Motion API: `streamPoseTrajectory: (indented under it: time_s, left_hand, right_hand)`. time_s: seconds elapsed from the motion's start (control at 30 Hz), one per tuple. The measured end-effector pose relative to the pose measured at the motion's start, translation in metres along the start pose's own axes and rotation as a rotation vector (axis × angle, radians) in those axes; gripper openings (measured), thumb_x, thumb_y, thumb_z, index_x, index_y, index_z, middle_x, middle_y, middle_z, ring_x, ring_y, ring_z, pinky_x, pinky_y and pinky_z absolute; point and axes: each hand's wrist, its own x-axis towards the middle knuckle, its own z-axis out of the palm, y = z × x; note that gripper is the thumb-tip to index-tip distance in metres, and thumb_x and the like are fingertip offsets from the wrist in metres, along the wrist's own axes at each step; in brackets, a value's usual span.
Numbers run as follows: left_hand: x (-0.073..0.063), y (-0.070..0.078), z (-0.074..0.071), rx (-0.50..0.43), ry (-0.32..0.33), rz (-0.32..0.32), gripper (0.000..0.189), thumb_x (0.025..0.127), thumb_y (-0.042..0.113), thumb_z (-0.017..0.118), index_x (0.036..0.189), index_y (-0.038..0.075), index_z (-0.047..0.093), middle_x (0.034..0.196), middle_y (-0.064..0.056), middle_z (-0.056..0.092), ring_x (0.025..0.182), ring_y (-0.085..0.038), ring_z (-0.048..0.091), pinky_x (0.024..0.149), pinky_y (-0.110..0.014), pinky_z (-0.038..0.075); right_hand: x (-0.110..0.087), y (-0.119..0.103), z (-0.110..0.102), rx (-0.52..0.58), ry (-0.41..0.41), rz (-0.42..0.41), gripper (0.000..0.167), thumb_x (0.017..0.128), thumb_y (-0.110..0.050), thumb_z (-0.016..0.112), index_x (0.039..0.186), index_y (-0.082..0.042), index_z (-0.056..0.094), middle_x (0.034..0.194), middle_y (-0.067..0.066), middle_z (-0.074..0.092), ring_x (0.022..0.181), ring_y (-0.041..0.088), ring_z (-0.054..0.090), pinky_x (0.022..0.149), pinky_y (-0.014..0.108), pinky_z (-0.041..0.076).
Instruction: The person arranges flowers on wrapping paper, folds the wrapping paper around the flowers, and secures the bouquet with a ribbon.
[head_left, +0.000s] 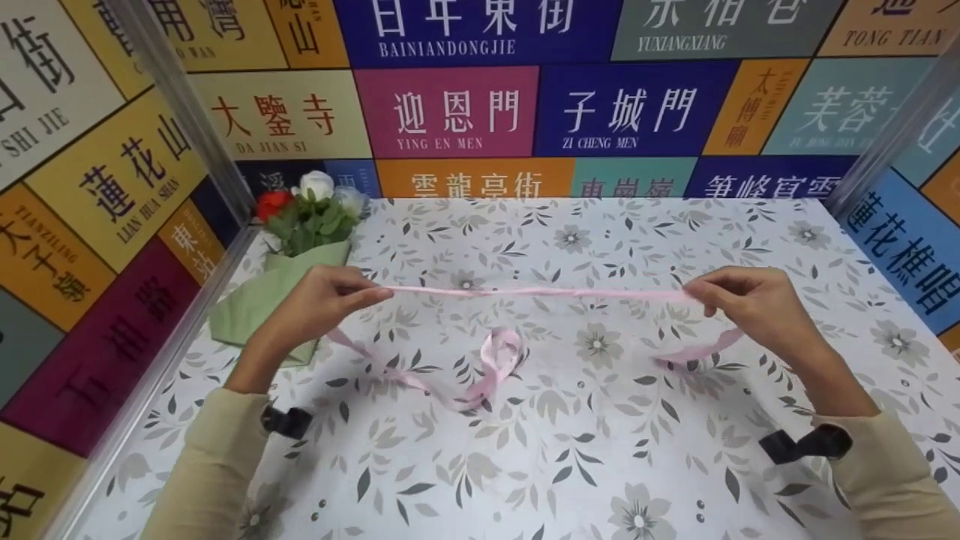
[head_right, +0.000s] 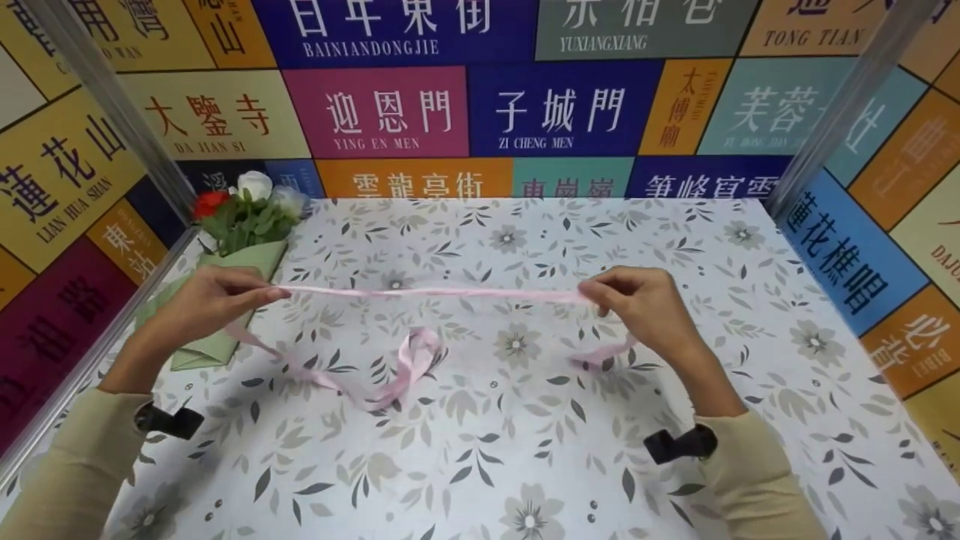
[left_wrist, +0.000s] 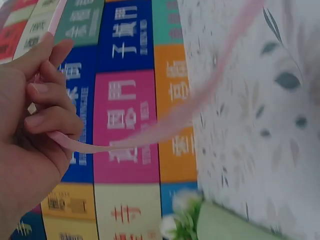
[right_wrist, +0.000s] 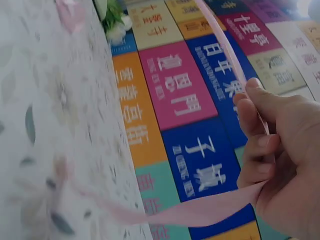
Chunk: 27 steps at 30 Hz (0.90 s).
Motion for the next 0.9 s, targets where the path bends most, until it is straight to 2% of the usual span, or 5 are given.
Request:
streamPoseTrajectory:
  time_s: [0.2, 0.47, 0.7, 0.8, 0.9]
  left_hand:
    - [-0.031, -0.031, -0.032, 0.013, -0.04, -0.069, 0.02, 0.091, 0.027, 0.074, 0.097, 0.009, 0.081, 0.076, 0.006, 0.067, 0.065, -0.007, 0.052, 0.061, -0.022, 0.047]
    - [-0.061, -0.066, -0.064, 0.097, -0.007, -0.152, 0.023, 0.091, 0.029, 0.075, 0.099, 0.008, 0.081, 0.081, 0.007, 0.074, 0.067, -0.004, 0.057, 0.059, -0.022, 0.05]
    - [-0.084, -0.106, -0.085, 0.193, -0.105, -0.329, 0.038, 0.091, 0.044, 0.071, 0.106, 0.01, 0.08, 0.097, -0.009, 0.077, 0.072, -0.006, 0.056, 0.062, -0.023, 0.048]
    - [-0.095, -0.12, -0.091, 0.212, -0.124, -0.404, 0.046, 0.09, 0.049, 0.07, 0.11, 0.008, 0.078, 0.102, -0.011, 0.077, 0.076, -0.009, 0.056, 0.064, -0.024, 0.047]
    - [-0.102, -0.13, -0.096, 0.231, -0.141, -0.457, 0.051, 0.09, 0.052, 0.069, 0.114, 0.008, 0.077, 0.109, -0.012, 0.076, 0.084, -0.013, 0.057, 0.069, -0.026, 0.045]
  right_hand:
    - [-0.017, 0.031, -0.036, -0.139, -0.06, 0.126, 0.027, 0.092, -0.031, 0.073, 0.104, -0.008, 0.077, 0.074, -0.01, 0.068, 0.07, 0.008, 0.056, 0.062, 0.021, 0.042]
    - [-0.035, 0.079, -0.068, -0.187, -0.1, 0.079, 0.014, 0.087, -0.019, 0.078, 0.092, -0.006, 0.08, 0.078, -0.017, 0.066, 0.065, 0.012, 0.046, 0.053, 0.028, 0.034]
    - [-0.052, 0.127, -0.086, -0.396, 0.014, 0.256, 0.036, 0.088, -0.032, 0.078, 0.097, 0.003, 0.076, 0.086, 0.012, 0.069, 0.069, 0.018, 0.046, 0.053, 0.028, 0.034]
    - [-0.057, 0.147, -0.095, -0.429, 0.07, 0.395, 0.046, 0.093, -0.036, 0.072, 0.106, 0.008, 0.072, 0.11, 0.033, 0.063, 0.09, 0.035, 0.05, 0.07, 0.04, 0.042]
    - [-0.064, 0.163, -0.103, -0.397, 0.122, 0.503, 0.043, 0.098, -0.031, 0.066, 0.112, 0.01, 0.068, 0.132, 0.037, 0.053, 0.117, 0.049, 0.04, 0.093, 0.059, 0.036]
